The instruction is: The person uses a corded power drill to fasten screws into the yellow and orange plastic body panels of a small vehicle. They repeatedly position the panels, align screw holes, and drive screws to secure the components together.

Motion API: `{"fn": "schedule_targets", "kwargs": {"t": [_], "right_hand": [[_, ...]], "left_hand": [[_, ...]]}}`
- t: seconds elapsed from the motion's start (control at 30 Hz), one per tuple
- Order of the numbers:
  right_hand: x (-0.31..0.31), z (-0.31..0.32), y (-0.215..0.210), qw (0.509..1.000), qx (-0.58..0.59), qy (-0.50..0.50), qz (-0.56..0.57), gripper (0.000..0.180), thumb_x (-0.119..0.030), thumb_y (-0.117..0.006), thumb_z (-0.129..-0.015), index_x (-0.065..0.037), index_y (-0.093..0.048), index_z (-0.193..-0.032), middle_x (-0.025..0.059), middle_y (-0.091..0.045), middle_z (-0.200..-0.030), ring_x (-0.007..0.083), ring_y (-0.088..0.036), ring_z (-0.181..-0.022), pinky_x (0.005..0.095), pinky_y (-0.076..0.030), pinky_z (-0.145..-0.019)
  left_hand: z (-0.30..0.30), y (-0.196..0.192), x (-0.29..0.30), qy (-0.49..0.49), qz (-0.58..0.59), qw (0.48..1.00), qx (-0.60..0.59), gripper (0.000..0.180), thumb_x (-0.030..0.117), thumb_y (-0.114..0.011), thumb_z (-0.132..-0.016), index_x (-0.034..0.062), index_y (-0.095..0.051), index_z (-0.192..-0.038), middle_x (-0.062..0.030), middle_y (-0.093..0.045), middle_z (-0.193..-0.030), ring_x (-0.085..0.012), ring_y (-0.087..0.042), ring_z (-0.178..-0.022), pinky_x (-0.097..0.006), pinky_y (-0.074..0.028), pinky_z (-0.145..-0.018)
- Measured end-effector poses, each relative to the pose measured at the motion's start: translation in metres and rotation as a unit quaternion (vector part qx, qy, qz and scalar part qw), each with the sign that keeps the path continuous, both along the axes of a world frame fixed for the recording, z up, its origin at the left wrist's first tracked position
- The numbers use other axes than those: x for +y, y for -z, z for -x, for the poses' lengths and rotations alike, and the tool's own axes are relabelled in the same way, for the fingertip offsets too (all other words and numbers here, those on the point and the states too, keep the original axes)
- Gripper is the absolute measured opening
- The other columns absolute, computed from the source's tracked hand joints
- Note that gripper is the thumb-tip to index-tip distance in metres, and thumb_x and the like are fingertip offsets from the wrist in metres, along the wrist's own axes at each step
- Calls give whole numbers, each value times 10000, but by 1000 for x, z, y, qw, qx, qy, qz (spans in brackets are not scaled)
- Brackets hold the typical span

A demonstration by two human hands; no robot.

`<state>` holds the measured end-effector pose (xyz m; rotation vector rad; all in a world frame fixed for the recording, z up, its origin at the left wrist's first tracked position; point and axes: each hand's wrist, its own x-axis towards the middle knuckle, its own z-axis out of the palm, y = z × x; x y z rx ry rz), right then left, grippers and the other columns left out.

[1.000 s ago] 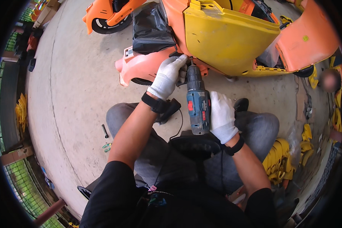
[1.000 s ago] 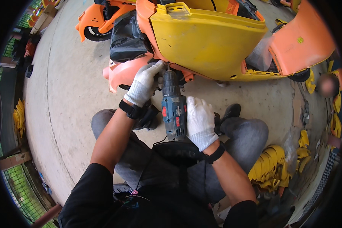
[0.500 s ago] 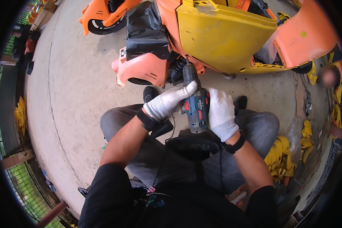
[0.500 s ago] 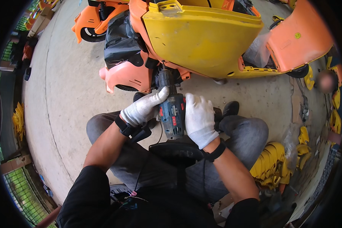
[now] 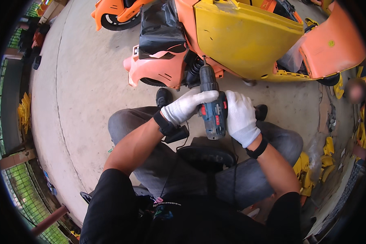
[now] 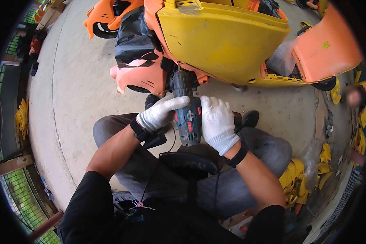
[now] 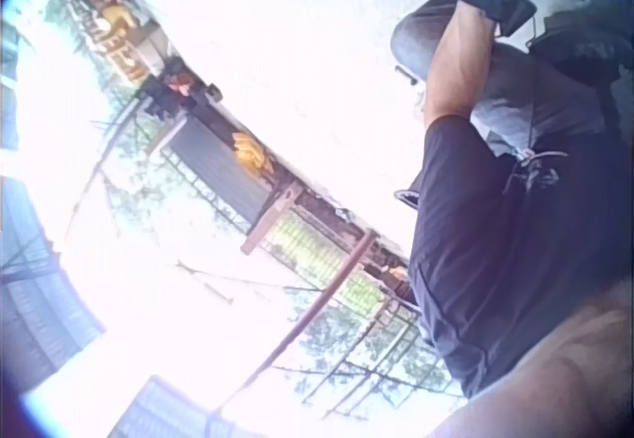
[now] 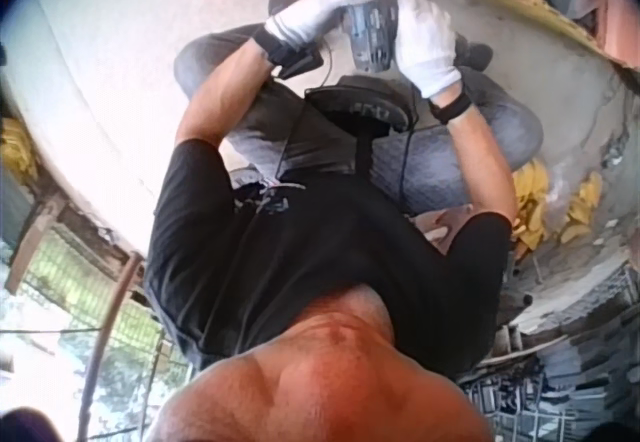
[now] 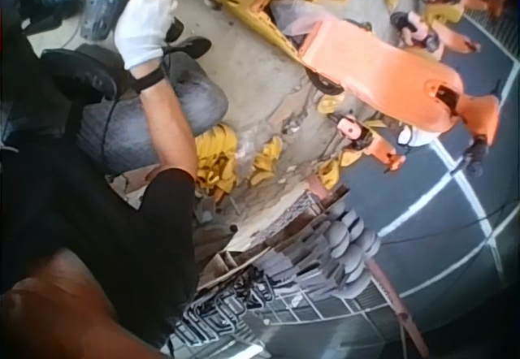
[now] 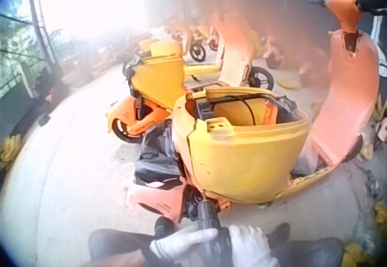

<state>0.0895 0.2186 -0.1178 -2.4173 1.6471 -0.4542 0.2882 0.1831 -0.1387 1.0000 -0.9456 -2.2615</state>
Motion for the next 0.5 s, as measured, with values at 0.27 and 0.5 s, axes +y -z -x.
{"fn": "schedule_targets", "kwargs": {"t": [0.27, 0.5], "right_hand": [[-12, 14, 0, 998, 37, -36, -35, 292, -25, -617, -741, -47, -536, -1021, 148, -632, -868, 326, -639, -837, 435, -516, -757], [-16, 18, -1, 996, 39, -57, -63, 307, -61, -663, -711, -54, -561, -1000, 133, -636, -873, 293, -650, -832, 409, -501, -755]], "left_hand": [[8, 4, 1, -1, 8, 1000, -8, 565, 429, -639, -893, 1, -551, -1251, -88, -620, -1140, -178, -582, -1039, -356, -446, -950], [9, -4, 4, -27, 12, 998, -46, 484, 487, -606, -923, 41, -596, -1111, -29, -625, -915, -111, -572, -803, -270, -463, -694]]}}
